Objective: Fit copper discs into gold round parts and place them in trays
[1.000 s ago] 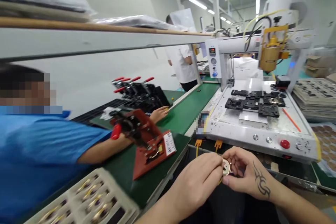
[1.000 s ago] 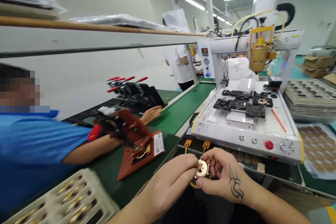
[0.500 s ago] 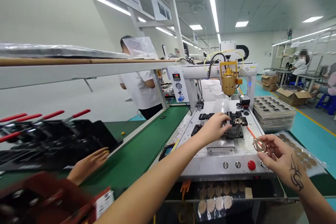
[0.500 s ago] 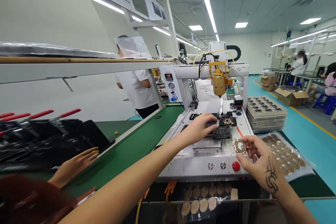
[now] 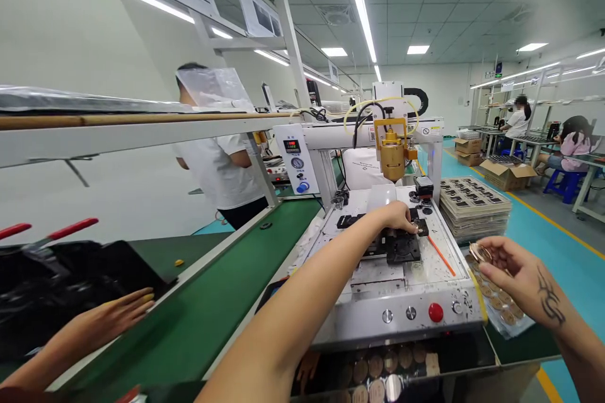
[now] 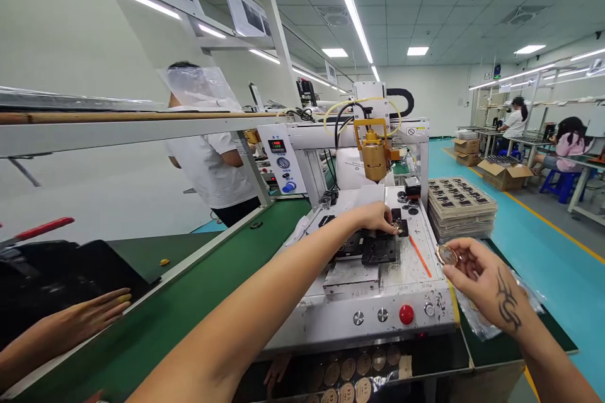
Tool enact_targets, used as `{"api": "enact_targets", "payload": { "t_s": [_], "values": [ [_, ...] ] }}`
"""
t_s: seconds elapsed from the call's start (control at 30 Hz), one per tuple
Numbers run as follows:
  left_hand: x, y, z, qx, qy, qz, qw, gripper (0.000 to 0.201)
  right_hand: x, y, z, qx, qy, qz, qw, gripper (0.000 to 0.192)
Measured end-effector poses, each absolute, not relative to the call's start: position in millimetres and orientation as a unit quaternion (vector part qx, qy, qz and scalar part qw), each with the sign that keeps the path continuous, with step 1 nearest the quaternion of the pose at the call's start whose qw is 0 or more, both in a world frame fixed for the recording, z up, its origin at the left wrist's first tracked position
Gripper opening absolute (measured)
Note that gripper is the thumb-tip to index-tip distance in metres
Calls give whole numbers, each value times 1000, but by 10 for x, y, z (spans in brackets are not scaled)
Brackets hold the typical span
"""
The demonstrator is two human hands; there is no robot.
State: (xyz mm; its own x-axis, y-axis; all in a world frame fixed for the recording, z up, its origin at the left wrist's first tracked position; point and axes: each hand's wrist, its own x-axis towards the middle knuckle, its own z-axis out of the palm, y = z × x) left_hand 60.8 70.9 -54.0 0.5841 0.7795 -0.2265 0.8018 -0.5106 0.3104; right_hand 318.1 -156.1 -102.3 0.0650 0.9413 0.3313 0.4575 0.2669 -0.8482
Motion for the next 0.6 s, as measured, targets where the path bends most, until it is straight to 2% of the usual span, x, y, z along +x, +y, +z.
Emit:
{"api": "enact_targets", "payload": {
  "t_s": [0.13, 0.27, 0.43, 0.6],
  "values": [
    [695, 657, -525, 868, 455, -2, 201, 27, 2975, -1027, -1034, -515, -650, 248, 501, 42],
    [555, 523, -433, 860, 451, 117, 208, 26, 2796, -515, -1079, -504, -686, 231, 472, 39],
    [171, 295, -190, 831, 419, 279, 235, 26, 2665, 95, -985, -486, -774, 221, 340, 28],
    [-215, -122, -94, 816, 390, 333, 266, 26, 2601, 471, -915, -455, -836, 232, 201, 25]
  ]
}}
